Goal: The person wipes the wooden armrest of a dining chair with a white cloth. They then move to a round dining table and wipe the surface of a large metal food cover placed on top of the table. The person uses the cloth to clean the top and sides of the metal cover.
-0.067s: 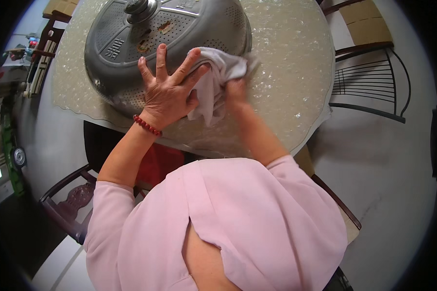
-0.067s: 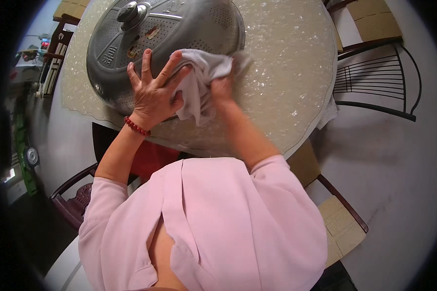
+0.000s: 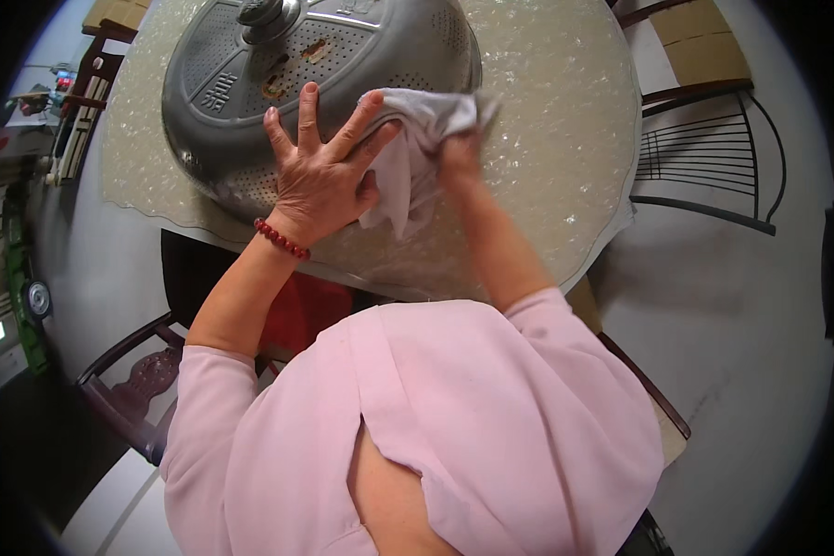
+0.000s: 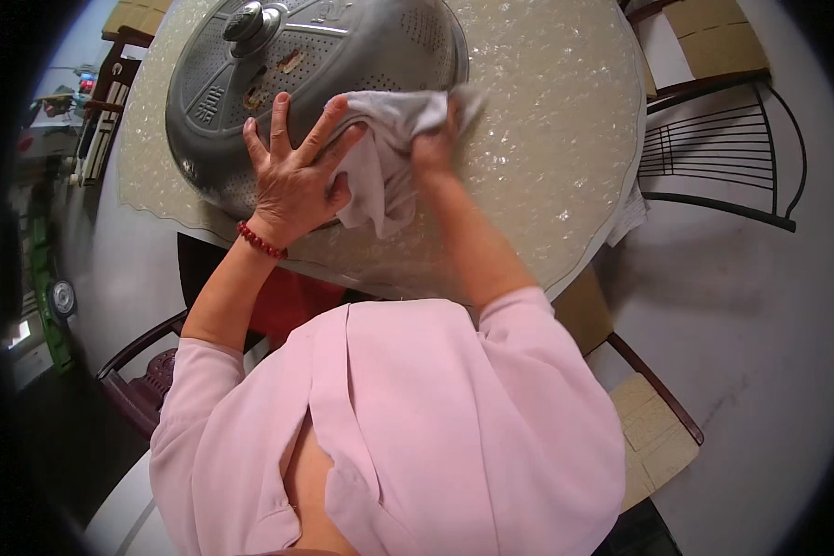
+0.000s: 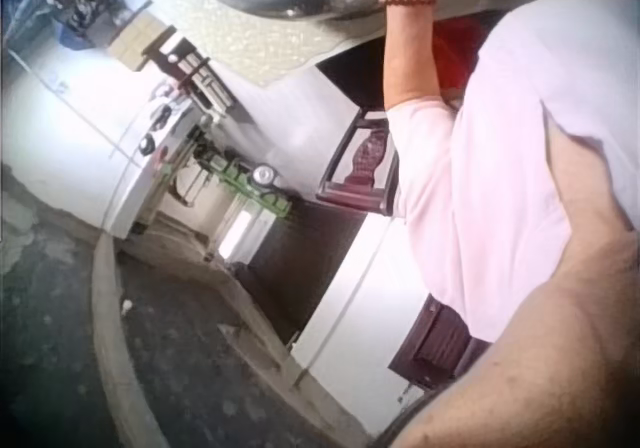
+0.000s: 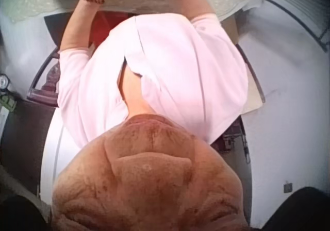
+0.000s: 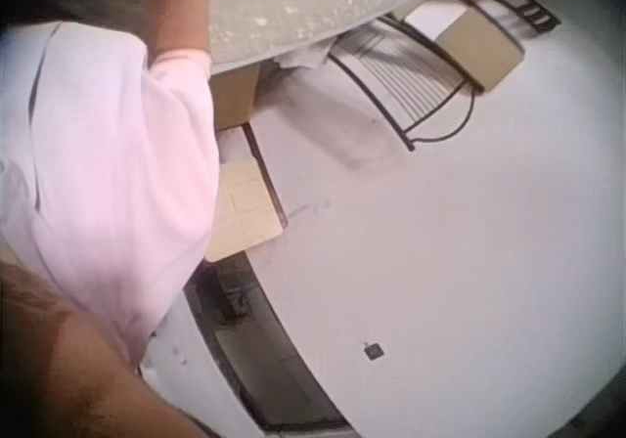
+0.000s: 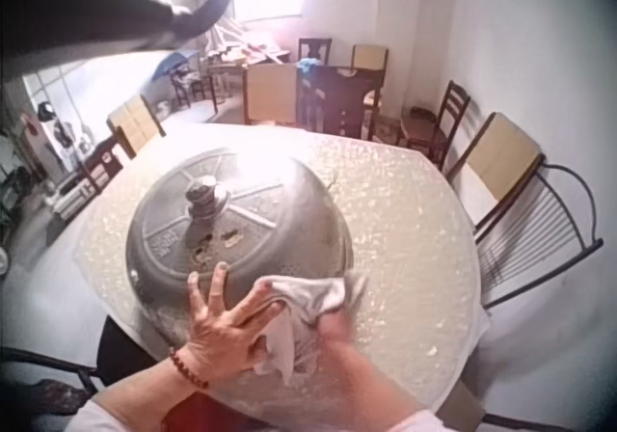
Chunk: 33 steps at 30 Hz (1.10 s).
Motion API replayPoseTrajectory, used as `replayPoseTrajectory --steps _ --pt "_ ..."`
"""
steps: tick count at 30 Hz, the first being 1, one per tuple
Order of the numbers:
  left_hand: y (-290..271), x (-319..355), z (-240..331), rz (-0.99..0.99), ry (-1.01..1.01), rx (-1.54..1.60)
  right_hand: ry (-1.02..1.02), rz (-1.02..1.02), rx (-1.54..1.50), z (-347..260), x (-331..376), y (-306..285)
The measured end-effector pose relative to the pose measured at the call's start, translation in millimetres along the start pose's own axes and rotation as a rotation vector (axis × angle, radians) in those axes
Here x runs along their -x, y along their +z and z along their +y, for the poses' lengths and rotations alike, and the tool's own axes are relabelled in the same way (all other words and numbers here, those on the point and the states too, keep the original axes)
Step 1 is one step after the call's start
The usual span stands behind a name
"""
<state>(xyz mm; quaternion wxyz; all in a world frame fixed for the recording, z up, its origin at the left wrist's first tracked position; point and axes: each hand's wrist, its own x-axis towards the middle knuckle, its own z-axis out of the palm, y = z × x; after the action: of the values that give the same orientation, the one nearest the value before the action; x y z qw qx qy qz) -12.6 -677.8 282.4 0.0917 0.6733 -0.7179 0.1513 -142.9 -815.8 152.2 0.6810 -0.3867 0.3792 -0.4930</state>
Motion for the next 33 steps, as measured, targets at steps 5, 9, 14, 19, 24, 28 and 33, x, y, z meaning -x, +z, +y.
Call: replayPoseTrajectory --steps 5,9,14,19,24,28,33 --pt "0 -3 1 0.030 0.046 0.005 0.034 0.001 0.328 -11 -121 -20" --pt "5 -7 -8 0.046 0.077 -0.017 -0.061 -0.023 0.370 0 -135 -10" --pt "10 -3 -9 0.104 0.071 -0.037 0.059 -0.318 0.476 -27 3 28" --pt "10 -7 -9 0.185 0.059 0.026 -0.607 -0.161 0.453 9 80 57" --pt "13 -1 -20 0.280 0.013 0.055 -0.975 -0.341 1.172 -61 49 77" --pt "9 -3 -21 0.229 0.032 0.099 -1.151 -0.126 1.158 -64 -12 79" --pt "5 9 -46 0.195 0.086 0.263 -0.881 -0.069 1.084 -58 -23 88"
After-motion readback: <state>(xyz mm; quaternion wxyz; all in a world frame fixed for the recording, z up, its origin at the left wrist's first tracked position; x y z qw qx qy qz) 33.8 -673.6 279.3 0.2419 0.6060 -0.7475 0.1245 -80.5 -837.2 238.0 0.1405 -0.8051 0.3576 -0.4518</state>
